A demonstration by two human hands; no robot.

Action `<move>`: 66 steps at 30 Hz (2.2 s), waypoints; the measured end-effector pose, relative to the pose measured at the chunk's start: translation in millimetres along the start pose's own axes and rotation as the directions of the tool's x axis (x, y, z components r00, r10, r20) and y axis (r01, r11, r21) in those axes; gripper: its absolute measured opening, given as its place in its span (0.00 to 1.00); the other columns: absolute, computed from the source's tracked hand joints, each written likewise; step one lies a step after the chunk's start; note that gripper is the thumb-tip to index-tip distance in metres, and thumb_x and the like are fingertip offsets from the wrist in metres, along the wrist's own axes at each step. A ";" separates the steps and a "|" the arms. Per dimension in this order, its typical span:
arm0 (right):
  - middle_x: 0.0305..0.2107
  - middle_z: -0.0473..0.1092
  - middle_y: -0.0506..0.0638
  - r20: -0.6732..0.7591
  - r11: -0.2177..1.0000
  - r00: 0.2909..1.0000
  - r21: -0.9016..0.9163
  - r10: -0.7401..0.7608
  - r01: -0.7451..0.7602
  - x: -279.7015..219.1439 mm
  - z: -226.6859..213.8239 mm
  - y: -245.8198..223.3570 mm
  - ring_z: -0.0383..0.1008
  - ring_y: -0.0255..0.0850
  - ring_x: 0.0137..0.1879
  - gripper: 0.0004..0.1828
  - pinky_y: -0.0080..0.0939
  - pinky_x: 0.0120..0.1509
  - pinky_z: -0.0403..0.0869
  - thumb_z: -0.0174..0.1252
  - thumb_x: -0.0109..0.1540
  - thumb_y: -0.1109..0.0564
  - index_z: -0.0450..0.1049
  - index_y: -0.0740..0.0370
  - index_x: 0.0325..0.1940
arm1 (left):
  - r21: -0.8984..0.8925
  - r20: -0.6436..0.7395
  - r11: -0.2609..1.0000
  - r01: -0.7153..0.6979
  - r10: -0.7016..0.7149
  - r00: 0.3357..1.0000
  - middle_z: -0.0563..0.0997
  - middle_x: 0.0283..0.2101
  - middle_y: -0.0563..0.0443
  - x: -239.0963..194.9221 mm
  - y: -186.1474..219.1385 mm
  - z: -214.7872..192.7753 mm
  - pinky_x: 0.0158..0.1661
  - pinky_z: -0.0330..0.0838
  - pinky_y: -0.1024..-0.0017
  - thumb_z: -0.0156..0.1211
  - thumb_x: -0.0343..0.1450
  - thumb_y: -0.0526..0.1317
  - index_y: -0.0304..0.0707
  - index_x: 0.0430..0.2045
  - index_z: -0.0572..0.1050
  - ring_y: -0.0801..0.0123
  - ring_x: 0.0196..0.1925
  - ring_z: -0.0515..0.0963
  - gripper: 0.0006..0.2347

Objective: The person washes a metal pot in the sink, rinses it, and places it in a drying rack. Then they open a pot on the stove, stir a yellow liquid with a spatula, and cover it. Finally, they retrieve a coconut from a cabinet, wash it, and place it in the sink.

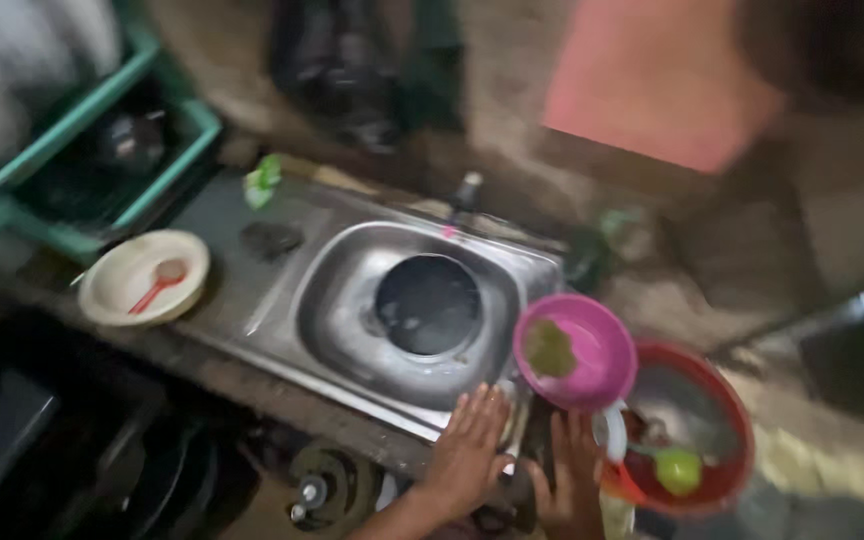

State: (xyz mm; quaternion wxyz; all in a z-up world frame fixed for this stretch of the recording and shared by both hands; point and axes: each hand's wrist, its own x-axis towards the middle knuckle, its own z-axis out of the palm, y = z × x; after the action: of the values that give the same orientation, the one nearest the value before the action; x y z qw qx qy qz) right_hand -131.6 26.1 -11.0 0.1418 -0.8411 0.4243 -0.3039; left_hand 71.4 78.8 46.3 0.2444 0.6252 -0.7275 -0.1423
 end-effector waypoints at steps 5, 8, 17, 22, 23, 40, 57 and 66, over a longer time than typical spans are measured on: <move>0.70 0.48 0.69 0.094 0.972 0.973 -0.091 -0.209 0.217 23.0 25.8 5.8 0.44 0.69 0.77 0.48 0.75 0.76 0.42 0.59 0.56 0.40 0.53 0.64 0.74 | -0.077 -0.120 0.991 0.111 -0.120 0.986 0.56 0.74 0.28 -26.3 -12.8 -19.4 0.73 0.39 0.50 0.63 0.70 0.44 0.23 0.67 0.59 0.41 0.79 0.50 0.32; 0.69 0.49 0.71 0.113 0.950 0.950 -0.084 -0.292 0.302 36.8 44.0 5.7 0.46 0.71 0.77 0.48 0.78 0.75 0.42 0.58 0.57 0.36 0.54 0.64 0.73 | -0.035 -0.209 0.987 0.154 -0.158 0.965 0.56 0.75 0.28 -37.7 -23.0 -35.7 0.73 0.40 0.50 0.62 0.71 0.44 0.22 0.68 0.58 0.41 0.79 0.49 0.33; 0.73 0.47 0.66 0.186 0.949 0.936 -0.048 -0.299 0.313 76.7 150.5 -26.0 0.43 0.64 0.78 0.54 0.82 0.71 0.44 0.63 0.46 0.35 0.55 0.54 0.73 | 0.039 -0.425 0.924 0.382 -0.330 0.843 0.52 0.76 0.27 -138.8 -71.1 -64.3 0.72 0.35 0.40 0.62 0.72 0.48 0.27 0.71 0.58 0.39 0.80 0.45 0.34; 0.74 0.45 0.71 0.263 0.908 0.878 -0.018 -0.400 0.418 46.5 218.0 -86.1 0.40 0.68 0.82 0.55 0.84 0.72 0.45 0.64 0.49 0.35 0.54 0.54 0.76 | 0.020 -0.408 0.863 0.504 -0.453 0.793 0.49 0.77 0.26 -243.5 -109.4 -59.2 0.71 0.32 0.39 0.63 0.72 0.49 0.27 0.72 0.56 0.38 0.80 0.41 0.36; 0.73 0.45 0.70 0.309 0.903 0.869 -0.066 -0.386 0.424 38.5 233.2 -104.1 0.40 0.67 0.81 0.57 0.84 0.72 0.47 0.65 0.47 0.33 0.55 0.52 0.76 | 0.012 -0.409 0.856 0.517 -0.468 0.784 0.48 0.77 0.26 -264.3 -116.8 -58.3 0.71 0.31 0.39 0.63 0.72 0.50 0.28 0.72 0.55 0.37 0.80 0.41 0.37; 0.76 0.51 0.63 0.694 0.643 0.432 0.059 -0.577 0.764 -51.8 352.5 -301.8 0.76 0.52 0.56 0.45 0.46 0.66 0.74 0.52 0.59 0.25 0.61 0.47 0.73 | -0.070 -0.673 0.585 0.808 -0.626 0.395 0.48 0.77 0.23 -502.6 -123.3 -33.5 0.68 0.33 0.31 0.66 0.73 0.50 0.25 0.72 0.57 0.32 0.79 0.41 0.37; 0.17 0.51 0.46 0.367 0.359 -0.086 0.929 -0.926 0.089 -121.6 358.1 -458.8 0.53 0.34 0.21 0.20 0.34 0.27 0.54 0.56 0.48 0.71 0.51 0.59 0.17 | -0.433 -0.808 0.376 0.819 -0.565 -0.167 0.71 0.32 0.42 -537.5 -99.3 -1.9 0.43 0.70 0.55 0.61 0.64 0.31 0.35 0.24 0.71 0.49 0.44 0.76 0.04; 0.41 0.65 0.49 0.161 0.140 -0.251 0.985 -0.954 0.100 -150.4 466.7 -491.9 0.66 0.42 0.49 0.16 0.44 0.56 0.63 0.57 0.57 0.50 0.66 0.62 0.42 | -0.080 -0.897 0.156 0.985 -0.442 -0.003 0.72 0.64 0.24 -528.5 -146.9 -23.0 0.61 0.45 0.24 0.60 0.68 0.34 0.35 0.36 0.77 0.30 0.72 0.65 0.06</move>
State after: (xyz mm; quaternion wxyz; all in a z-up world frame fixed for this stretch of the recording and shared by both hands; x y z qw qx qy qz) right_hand 403.5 432.3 -187.4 0.4610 -0.7621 -0.4428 0.1033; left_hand 259.3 572.4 -103.6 0.1837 0.9441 -0.0456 0.2700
